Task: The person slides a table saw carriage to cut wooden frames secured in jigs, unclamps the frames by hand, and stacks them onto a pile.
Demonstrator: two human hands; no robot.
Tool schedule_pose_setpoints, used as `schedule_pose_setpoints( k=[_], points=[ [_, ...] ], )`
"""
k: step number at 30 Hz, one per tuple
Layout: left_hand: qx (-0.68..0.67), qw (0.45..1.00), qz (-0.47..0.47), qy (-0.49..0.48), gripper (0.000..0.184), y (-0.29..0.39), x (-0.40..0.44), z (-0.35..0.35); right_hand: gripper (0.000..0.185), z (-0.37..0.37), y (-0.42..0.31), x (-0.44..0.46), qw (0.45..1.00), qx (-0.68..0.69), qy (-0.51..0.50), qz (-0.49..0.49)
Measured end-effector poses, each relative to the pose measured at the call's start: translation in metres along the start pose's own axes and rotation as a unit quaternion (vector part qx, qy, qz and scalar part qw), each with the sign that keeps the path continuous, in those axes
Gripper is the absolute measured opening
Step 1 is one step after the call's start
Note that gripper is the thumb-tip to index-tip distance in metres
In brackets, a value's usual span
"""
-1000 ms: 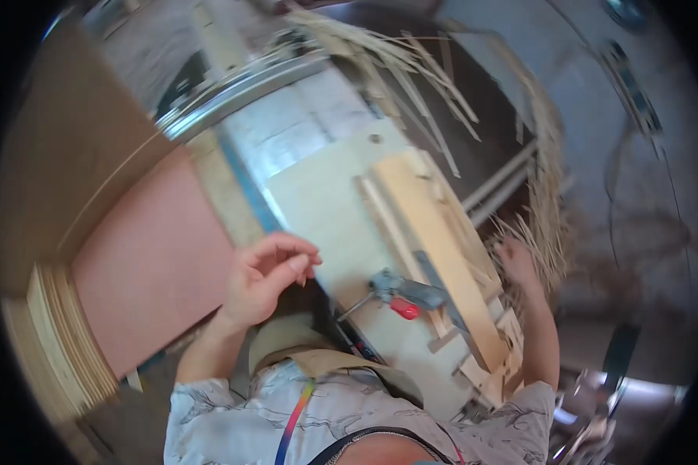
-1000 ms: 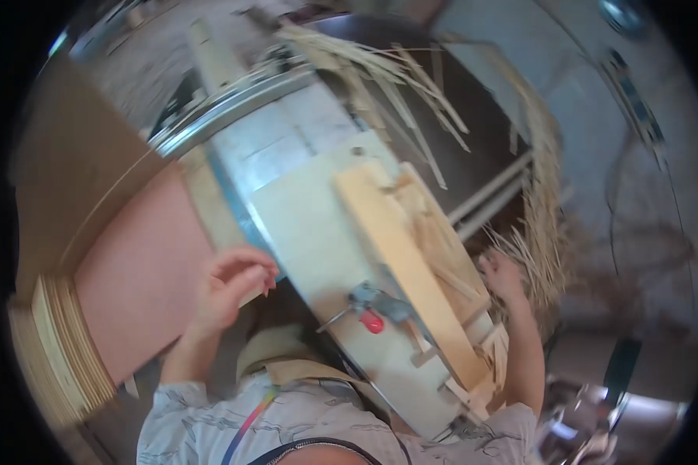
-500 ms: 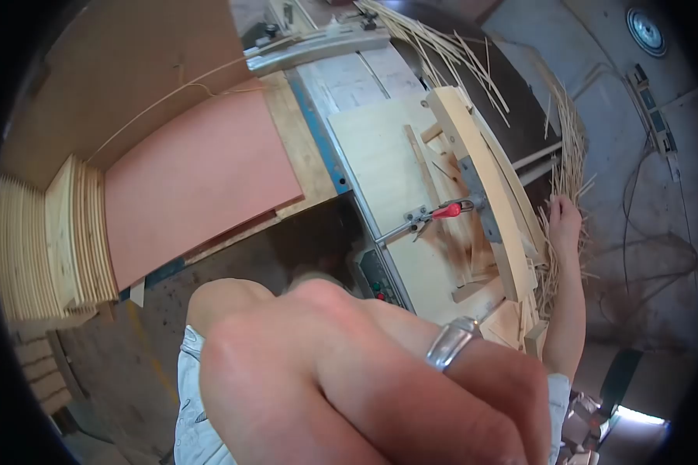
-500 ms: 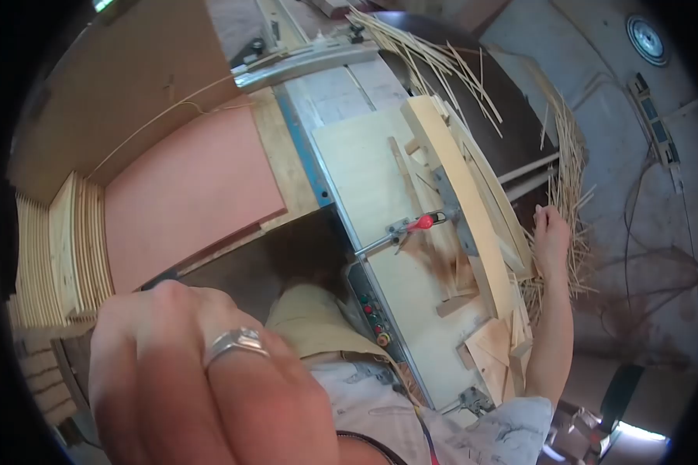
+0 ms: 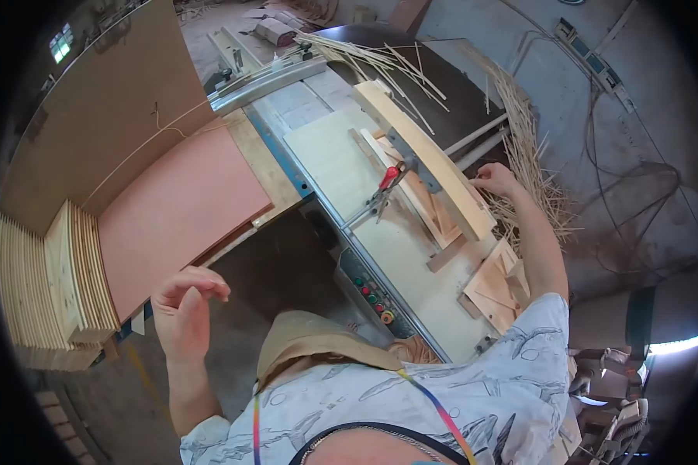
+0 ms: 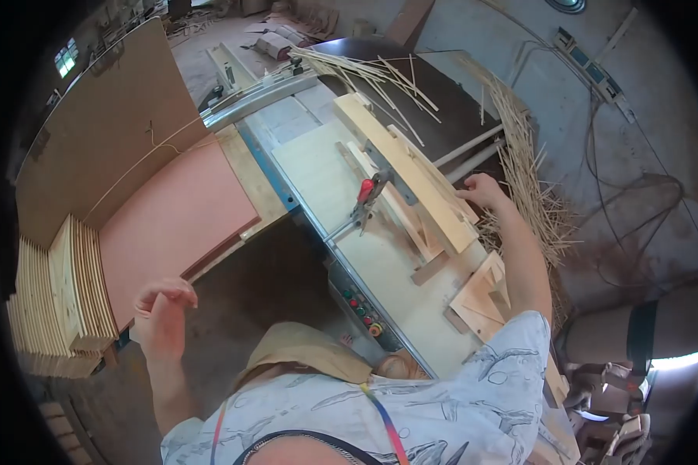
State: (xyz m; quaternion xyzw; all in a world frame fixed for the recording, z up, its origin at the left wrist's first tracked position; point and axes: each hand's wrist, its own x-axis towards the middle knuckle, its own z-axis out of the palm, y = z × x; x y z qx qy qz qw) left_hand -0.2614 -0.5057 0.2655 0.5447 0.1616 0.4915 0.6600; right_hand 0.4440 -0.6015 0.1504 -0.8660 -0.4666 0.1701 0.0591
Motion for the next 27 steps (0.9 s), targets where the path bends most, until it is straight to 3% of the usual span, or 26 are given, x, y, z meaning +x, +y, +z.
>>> schedule_pose_setpoints(
  k=[2,3,5,7,8,9,10,11,13,15,18,19,20,21,22,24,25,27],
  points=[
    [0.125,0.985,-0.101,0.067,0.016,-0.007,-0.014,-0.027,0.068,0.002,0.015,0.022,0.999,0.032,-0.024,0.015],
    [0.129,0.984,-0.099,0.072,0.016,-0.013,-0.024,-0.039,0.068,0.014,0.029,0.029,0.997,0.061,-0.031,0.021],
    [0.209,0.929,-0.275,0.133,0.017,-0.024,-0.039,-0.063,0.069,0.052,0.055,0.024,0.99,0.125,-0.045,0.057],
    [0.247,0.898,-0.312,0.186,0.022,-0.037,-0.074,-0.078,0.059,0.051,0.04,0.039,0.984,0.118,-0.107,0.083],
    [0.286,0.87,-0.35,0.198,0.023,-0.048,-0.098,-0.089,0.061,0.082,0.078,0.053,0.975,0.204,-0.084,0.007],
    [0.32,0.838,-0.39,0.208,0.024,-0.062,-0.122,-0.091,0.059,0.125,0.173,0.085,0.979,0.188,-0.071,-0.041],
    [0.289,0.827,-0.412,0.252,0.025,-0.064,-0.142,-0.084,0.057,0.145,0.191,0.087,0.961,0.231,-0.118,-0.094],
    [0.255,0.815,-0.428,0.296,0.026,-0.07,-0.155,-0.073,0.053,0.105,0.135,0.033,0.904,0.399,-0.151,-0.035],
    [0.217,0.806,-0.456,0.309,0.028,-0.093,-0.17,-0.052,0.05,0.084,0.167,0.047,0.972,0.204,-0.099,-0.052],
    [0.233,0.802,-0.458,0.306,0.03,-0.098,-0.178,-0.038,0.05,0.066,0.181,0.068,0.995,0.075,-0.021,-0.065],
    [0.221,0.809,-0.431,0.332,0.03,-0.107,-0.167,-0.034,0.044,0.009,0.149,0.047,0.996,0.053,-0.032,-0.057],
    [0.215,0.814,-0.426,0.332,0.03,-0.11,-0.164,-0.035,0.039,-0.015,0.113,0.033,0.994,0.061,0.056,-0.072],
    [0.214,0.816,-0.419,0.335,0.031,-0.113,-0.162,-0.037,0.034,-0.042,0.065,0.012,0.983,0.069,0.143,-0.088],
    [0.216,0.82,-0.411,0.336,0.032,-0.114,-0.158,-0.043,0.021,-0.075,-0.016,-0.032,0.966,-0.055,0.241,-0.07],
    [0.214,0.824,-0.404,0.336,0.032,-0.113,-0.153,-0.047,0.017,-0.094,-0.013,-0.021,0.959,-0.062,0.261,-0.093],
    [0.243,0.838,-0.359,0.333,0.029,-0.106,-0.14,-0.054,0.014,-0.149,0.02,0.03,0.88,-0.225,0.343,-0.237],
    [0.241,0.842,-0.351,0.332,0.029,-0.102,-0.13,-0.062,0.013,-0.173,0.002,0.025,0.859,-0.248,0.366,-0.259],
    [0.297,0.869,-0.236,0.317,0.027,-0.088,-0.098,-0.086,0.011,-0.224,-0.078,-0.007,0.82,-0.293,0.402,-0.283]
  ],
)
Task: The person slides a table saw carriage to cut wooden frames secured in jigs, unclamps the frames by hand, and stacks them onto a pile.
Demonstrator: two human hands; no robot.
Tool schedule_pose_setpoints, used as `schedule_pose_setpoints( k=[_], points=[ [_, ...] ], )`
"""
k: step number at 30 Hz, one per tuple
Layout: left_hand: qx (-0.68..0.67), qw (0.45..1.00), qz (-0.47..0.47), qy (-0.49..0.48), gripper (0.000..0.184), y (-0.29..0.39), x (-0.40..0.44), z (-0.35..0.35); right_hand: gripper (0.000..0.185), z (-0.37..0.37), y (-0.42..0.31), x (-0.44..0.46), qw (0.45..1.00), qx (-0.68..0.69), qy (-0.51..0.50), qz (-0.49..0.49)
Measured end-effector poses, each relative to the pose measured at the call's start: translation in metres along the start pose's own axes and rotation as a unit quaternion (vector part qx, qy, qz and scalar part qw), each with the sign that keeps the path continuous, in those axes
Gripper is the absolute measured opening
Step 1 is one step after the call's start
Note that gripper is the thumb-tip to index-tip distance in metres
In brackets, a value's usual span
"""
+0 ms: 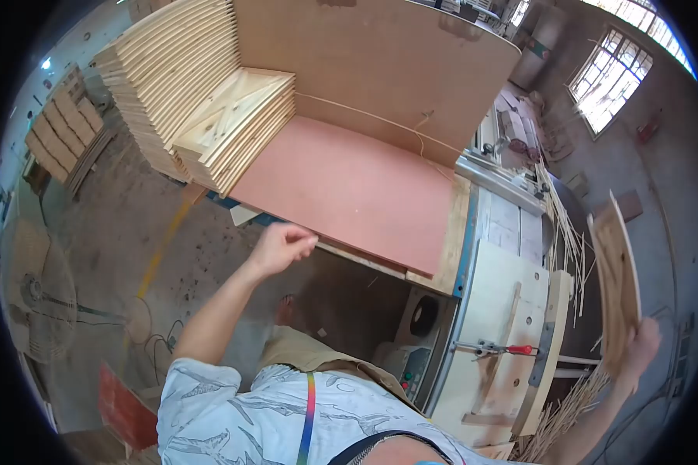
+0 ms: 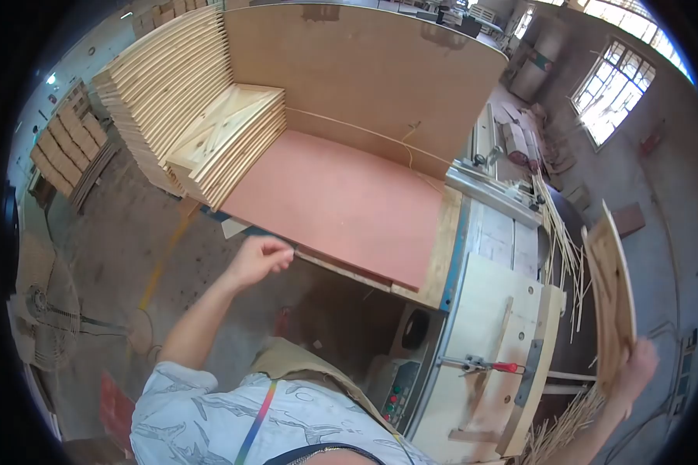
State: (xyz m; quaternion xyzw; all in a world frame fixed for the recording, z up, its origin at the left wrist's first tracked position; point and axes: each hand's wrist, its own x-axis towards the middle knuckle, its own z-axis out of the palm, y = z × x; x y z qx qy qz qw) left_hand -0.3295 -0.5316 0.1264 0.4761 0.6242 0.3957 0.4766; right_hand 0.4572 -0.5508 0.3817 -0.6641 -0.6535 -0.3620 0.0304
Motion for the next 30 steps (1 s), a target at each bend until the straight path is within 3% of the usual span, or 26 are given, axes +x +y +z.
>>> schedule_pose_setpoints(
  k=[4,6,7,9,10,12,14,16,18,20,23,26,28,30],
  points=[
    [0.13,0.946,0.247,0.165,0.037,0.099,0.053,-0.031,0.015,-0.114,-0.145,0.089,0.993,0.03,0.094,-0.071],
    [0.099,0.914,0.336,0.205,0.064,0.142,0.077,-0.048,0.021,-0.124,-0.215,0.114,0.955,0.173,0.2,-0.137],
    [0.094,0.911,0.339,0.216,0.064,0.148,0.09,-0.055,0.023,-0.123,-0.246,0.129,0.942,0.218,0.201,-0.156],
    [0.048,0.929,0.355,0.094,0.088,0.155,0.11,-0.076,0.026,-0.125,-0.306,0.154,0.921,0.295,0.161,-0.198],
    [-0.016,0.951,0.308,-0.02,0.096,0.154,0.109,-0.093,0.027,-0.127,-0.339,0.163,0.91,0.332,0.121,-0.217],
    [-0.168,0.915,0.285,-0.232,0.087,0.139,0.099,-0.12,0.035,-0.131,-0.4,0.198,0.86,0.392,0.103,-0.31],
    [-0.071,0.967,0.185,-0.158,0.08,0.099,0.081,-0.16,0.043,-0.132,-0.451,0.224,0.835,0.424,0.074,-0.344],
    [-0.1,0.975,0.141,-0.142,0.062,0.076,0.042,-0.185,0.042,-0.127,-0.498,0.251,0.795,0.45,0.091,-0.398],
    [-0.049,0.984,0.132,-0.106,0.045,0.055,0.006,-0.198,0.04,-0.124,-0.546,0.28,0.786,0.41,0.123,-0.446],
    [-0.069,0.986,0.147,-0.036,0.031,0.041,-0.022,-0.188,0.041,-0.124,-0.595,0.305,0.748,0.471,0.112,-0.453],
    [-0.212,0.969,0.109,0.072,0.029,0.031,-0.046,-0.158,0.051,-0.135,-0.657,0.297,0.756,0.49,0.252,-0.354],
    [-0.286,0.944,0.095,0.131,0.03,-0.012,-0.043,-0.152,0.056,-0.106,-0.671,0.248,0.779,0.563,0.237,-0.144],
    [-0.314,0.93,0.09,0.171,0.031,-0.019,-0.039,-0.137,0.058,-0.049,-0.671,0.201,0.811,0.532,0.235,-0.06],
    [-0.424,0.886,0.055,0.179,0.027,-0.015,-0.041,-0.128,0.065,-0.013,-0.702,0.163,0.716,0.685,-0.117,0.062]
  ],
)
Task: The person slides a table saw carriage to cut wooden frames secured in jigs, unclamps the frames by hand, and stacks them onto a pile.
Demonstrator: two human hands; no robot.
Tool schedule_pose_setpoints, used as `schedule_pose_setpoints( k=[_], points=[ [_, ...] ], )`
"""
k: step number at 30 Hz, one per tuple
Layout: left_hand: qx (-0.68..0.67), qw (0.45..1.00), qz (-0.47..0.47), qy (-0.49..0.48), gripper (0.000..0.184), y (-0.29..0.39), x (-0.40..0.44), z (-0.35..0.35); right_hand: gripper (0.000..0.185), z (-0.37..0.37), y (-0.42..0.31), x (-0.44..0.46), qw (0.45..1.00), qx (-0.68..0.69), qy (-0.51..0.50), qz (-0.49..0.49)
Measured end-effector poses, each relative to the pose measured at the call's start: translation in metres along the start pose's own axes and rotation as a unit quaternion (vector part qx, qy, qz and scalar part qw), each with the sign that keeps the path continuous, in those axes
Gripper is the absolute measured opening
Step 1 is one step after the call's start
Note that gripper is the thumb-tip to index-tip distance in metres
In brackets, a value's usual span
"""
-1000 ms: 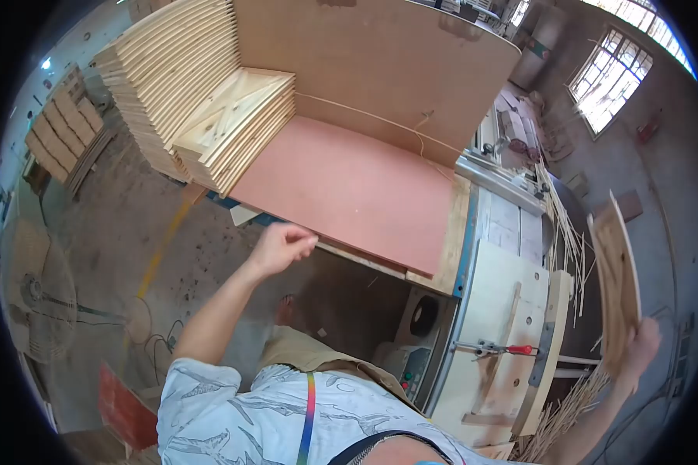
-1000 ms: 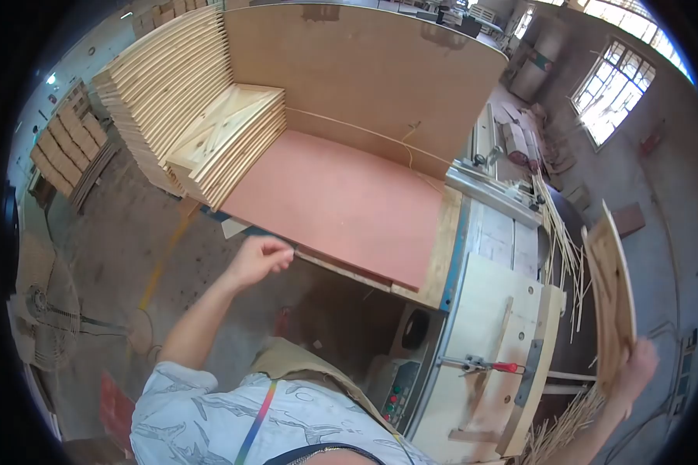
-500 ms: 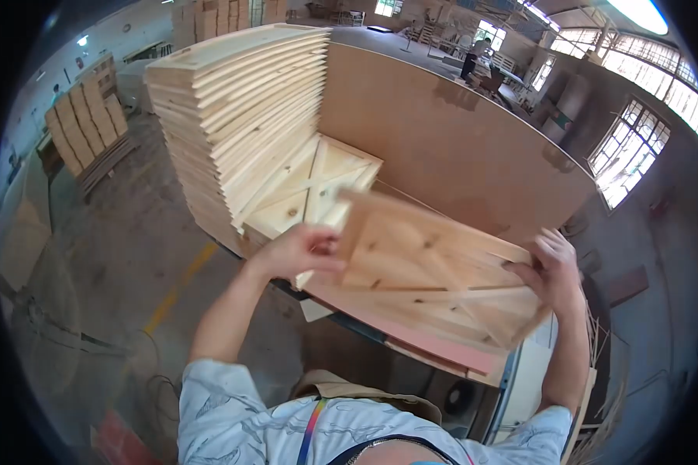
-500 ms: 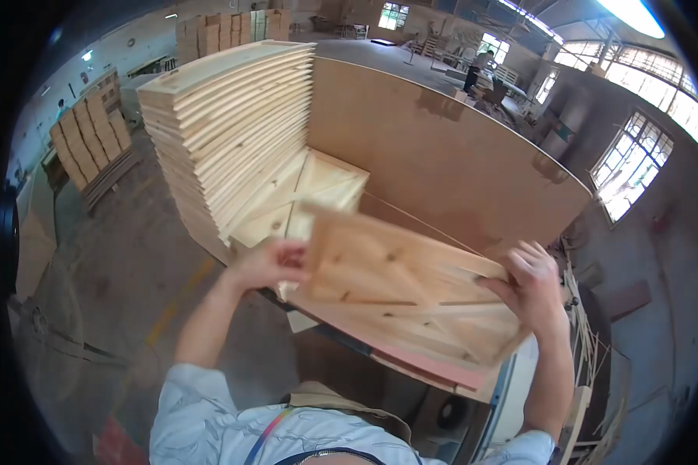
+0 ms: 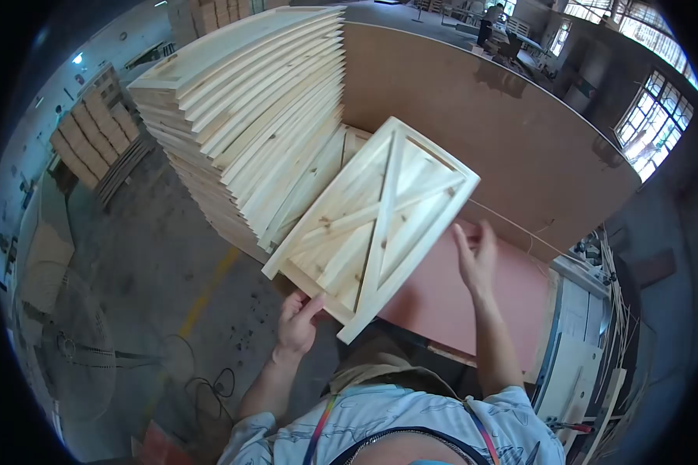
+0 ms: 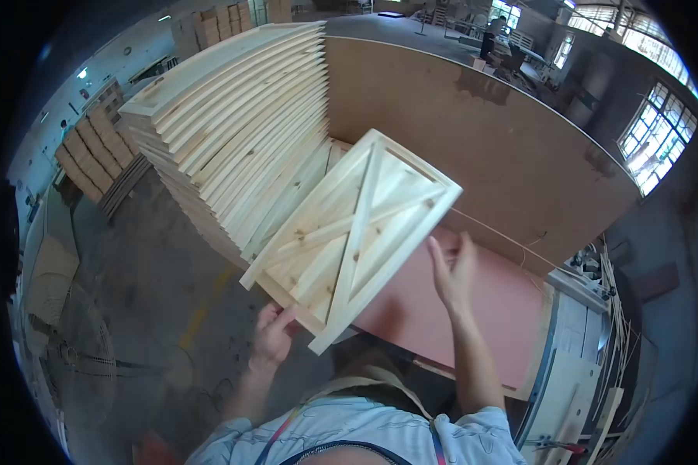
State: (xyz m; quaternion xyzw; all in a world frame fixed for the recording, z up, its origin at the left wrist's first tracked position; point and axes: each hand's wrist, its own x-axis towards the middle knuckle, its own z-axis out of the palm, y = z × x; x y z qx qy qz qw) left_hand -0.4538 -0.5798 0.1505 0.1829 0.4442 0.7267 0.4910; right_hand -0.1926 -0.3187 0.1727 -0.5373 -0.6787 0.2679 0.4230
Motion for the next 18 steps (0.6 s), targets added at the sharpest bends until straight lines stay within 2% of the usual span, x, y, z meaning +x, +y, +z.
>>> schedule_pose_setpoints(
  k=[1,2,4,5,7,8,9,10,11,12,13,14,16,18],
  points=[
    [0.0,1.0,-0.001,0.004,0.027,-0.003,0.005,-0.001,0.063,0.026,0.003,0.005,0.98,0.171,-0.058,0.077],
    [-0.025,1.0,0.0,0.006,0.027,-0.009,0.014,-0.004,0.062,0.052,-0.004,0.014,0.923,0.336,-0.114,0.151],
    [-0.043,0.999,0.006,0.006,0.028,-0.004,0.029,-0.002,0.056,0.097,-0.032,0.034,0.961,0.251,-0.116,0.013],
    [-0.045,0.999,-0.001,0.024,0.025,0.002,0.033,0.004,0.056,0.111,-0.034,0.042,0.96,0.255,-0.116,0.013],
    [-0.044,0.998,-0.007,0.043,0.023,0.008,0.041,-0.001,0.045,0.132,-0.04,0.053,0.979,0.174,-0.108,0.004],
    [0.044,0.998,-0.027,0.039,0.024,0.009,0.047,-0.012,0.045,0.137,-0.04,0.055,0.978,0.178,-0.108,0.005],
    [0.128,0.99,-0.047,0.035,0.029,0.014,0.05,-0.015,0.045,0.137,-0.043,0.057,0.972,0.179,-0.147,0.049],
    [0.128,0.99,-0.047,0.036,0.029,0.02,0.054,-0.019,0.045,0.138,-0.046,0.059,0.962,0.179,-0.185,0.094],
    [0.227,0.969,-0.079,0.047,0.034,0.027,0.059,-0.022,0.045,0.143,-0.043,0.06,0.961,0.179,-0.186,0.093],
    [0.324,0.938,-0.11,0.058,0.04,0.033,0.063,-0.023,0.051,0.15,-0.035,0.061,0.985,0.07,-0.153,0.039],
    [0.324,0.938,-0.11,0.059,0.04,0.034,0.067,-0.025,0.056,0.158,-0.029,0.063,0.992,-0.041,-0.117,-0.015],
    [0.364,0.924,-0.1,0.064,0.047,0.034,0.071,-0.028,0.056,0.167,-0.024,0.066,0.992,-0.04,-0.118,-0.016],
    [0.404,0.908,-0.089,0.069,0.054,0.044,0.074,-0.023,0.07,0.182,-0.017,0.07,0.997,-0.024,-0.064,-0.03],
    [0.58,0.808,-0.09,0.044,0.071,0.067,0.076,-0.01,0.074,0.188,-0.013,0.078,0.996,-0.05,-0.073,-0.029]
  ],
)
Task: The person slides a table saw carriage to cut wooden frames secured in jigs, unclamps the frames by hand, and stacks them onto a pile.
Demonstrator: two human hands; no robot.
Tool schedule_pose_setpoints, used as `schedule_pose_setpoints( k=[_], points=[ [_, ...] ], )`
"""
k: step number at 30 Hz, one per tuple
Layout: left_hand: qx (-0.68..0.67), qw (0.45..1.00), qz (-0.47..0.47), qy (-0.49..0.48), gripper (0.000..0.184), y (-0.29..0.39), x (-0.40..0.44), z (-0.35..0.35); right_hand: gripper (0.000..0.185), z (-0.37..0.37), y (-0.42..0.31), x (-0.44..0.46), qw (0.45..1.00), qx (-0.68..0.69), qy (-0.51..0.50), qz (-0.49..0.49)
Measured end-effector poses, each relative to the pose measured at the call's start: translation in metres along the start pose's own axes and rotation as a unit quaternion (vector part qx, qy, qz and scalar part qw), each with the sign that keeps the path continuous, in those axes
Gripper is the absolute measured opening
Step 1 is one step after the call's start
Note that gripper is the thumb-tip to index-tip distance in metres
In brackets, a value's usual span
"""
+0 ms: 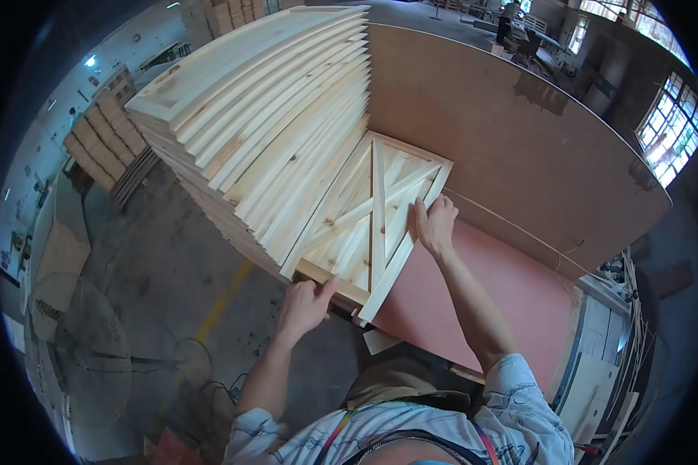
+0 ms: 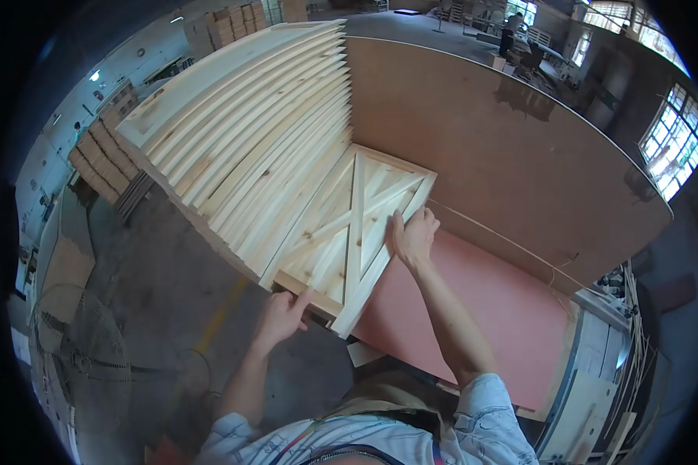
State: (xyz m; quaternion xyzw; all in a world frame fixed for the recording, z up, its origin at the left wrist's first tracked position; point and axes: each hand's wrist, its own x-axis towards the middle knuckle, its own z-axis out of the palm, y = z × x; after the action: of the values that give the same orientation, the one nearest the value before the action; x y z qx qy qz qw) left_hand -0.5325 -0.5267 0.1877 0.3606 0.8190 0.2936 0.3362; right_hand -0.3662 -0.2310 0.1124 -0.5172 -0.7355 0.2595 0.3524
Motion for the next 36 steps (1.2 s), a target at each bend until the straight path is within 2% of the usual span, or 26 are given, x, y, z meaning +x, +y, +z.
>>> schedule_pose_setpoints(
  k=[1,2,3,4,6,9,10,12,14,15,16,18,20,22,23,25,26,27,29,30,31,32,33,35,36],
  points=[
    [-0.003,1.0,-0.002,0.008,0.071,-0.003,0.007,0.0,0.078,0.001,-0.001,0.006,1.0,-0.025,-0.01,-0.004],
    [0.097,0.993,0.047,0.042,0.074,-0.01,0.016,0.001,0.078,-0.002,0.0,0.009,1.0,-0.021,-0.014,-0.011],
    [0.198,0.973,0.102,0.065,0.078,-0.01,0.024,0.002,0.079,-0.014,0.003,0.006,0.998,-0.002,-0.063,-0.005],
    [0.199,0.972,0.107,0.063,0.078,0.005,0.024,-0.005,0.08,-0.026,0.011,0.003,0.994,0.019,-0.112,0.001],
    [0.267,0.964,0.012,0.001,0.085,0.031,0.019,-0.015,0.083,-0.041,0.04,-0.015,0.99,0.055,-0.128,-0.016],
    [0.24,0.971,-0.003,0.017,0.084,0.008,0.033,-0.011,0.084,-0.073,0.074,-0.067,0.993,0.005,-0.096,-0.065],
    [0.23,0.972,-0.024,0.039,0.084,0.001,0.034,-0.01,0.082,-0.092,0.079,-0.09,0.99,0.007,-0.141,-0.027],
    [0.122,0.989,-0.062,0.058,0.085,-0.006,0.045,-0.014,0.077,-0.121,0.107,-0.15,0.979,0.001,-0.201,0.026],
    [0.148,0.988,-0.001,0.031,0.085,-0.019,0.071,-0.03,0.069,-0.164,0.142,-0.228,0.966,0.009,-0.244,0.089],
    [0.112,0.99,-0.012,0.081,0.085,-0.021,0.074,-0.03,0.065,-0.19,0.148,-0.263,0.954,0.027,-0.272,0.127],
    [0.076,0.988,-0.023,0.13,0.086,-0.02,0.076,-0.029,0.065,-0.208,0.158,-0.299,0.957,0.022,-0.248,0.149],
    [0.132,0.981,-0.063,0.13,0.083,-0.011,0.084,-0.032,0.061,-0.243,0.181,-0.378,0.963,0.018,-0.182,0.199],
    [0.294,0.922,0.06,0.245,0.081,-0.053,0.142,-0.046,0.059,-0.262,0.2,-0.456,0.963,0.03,-0.119,0.238],
    [0.334,0.877,0.139,0.318,0.077,0.007,0.085,-0.038,0.057,-0.28,0.202,-0.521,0.934,0.056,-0.067,0.346],
    [0.333,0.876,0.163,0.307,0.077,0.051,0.055,-0.025,0.057,-0.287,0.2,-0.545,0.93,0.059,-0.044,0.359],
    [0.215,0.918,0.21,0.259,0.059,0.133,0.005,0.017,0.057,-0.292,0.193,-0.594,0.909,0.043,-0.037,0.413],
    [0.079,0.937,0.299,0.161,0.046,0.151,-0.004,0.05,0.058,-0.292,0.192,-0.6,0.91,0.036,-0.044,0.411],
    [-0.063,0.921,0.383,0.024,0.035,0.181,-0.006,0.101,0.06,-0.286,0.197,-0.599,0.904,0.028,-0.028,0.426],
    [-0.097,0.841,0.488,-0.211,0.023,0.256,-0.042,0.187,0.063,-0.279,0.2,-0.58,0.91,0.033,0.003,0.413],
    [0.01,0.799,0.548,-0.249,0.026,0.296,-0.073,0.207,0.064,-0.289,0.193,-0.559,0.916,0.055,0.025,0.396],
    [0.015,0.765,0.567,-0.304,0.027,0.333,-0.092,0.243,0.063,-0.297,0.189,-0.546,0.924,0.08,0.085,0.364],
    [0.018,0.71,0.612,-0.348,0.028,0.366,-0.09,0.29,0.061,-0.299,0.208,-0.543,0.936,0.032,0.122,0.33],
    [-0.031,0.679,0.624,-0.387,0.028,0.398,-0.11,0.343,0.06,-0.325,0.207,-0.539,0.916,0.031,0.161,0.366],
    [-0.008,0.638,0.658,-0.4,0.027,0.458,-0.151,0.417,0.056,-0.37,0.179,-0.561,0.875,0.037,0.238,0.42],
    [-0.026,0.562,0.699,-0.442,0.027,0.484,-0.181,0.474,0.054,-0.387,0.167,-0.587,0.841,0.027,0.289,0.456]
  ],
)
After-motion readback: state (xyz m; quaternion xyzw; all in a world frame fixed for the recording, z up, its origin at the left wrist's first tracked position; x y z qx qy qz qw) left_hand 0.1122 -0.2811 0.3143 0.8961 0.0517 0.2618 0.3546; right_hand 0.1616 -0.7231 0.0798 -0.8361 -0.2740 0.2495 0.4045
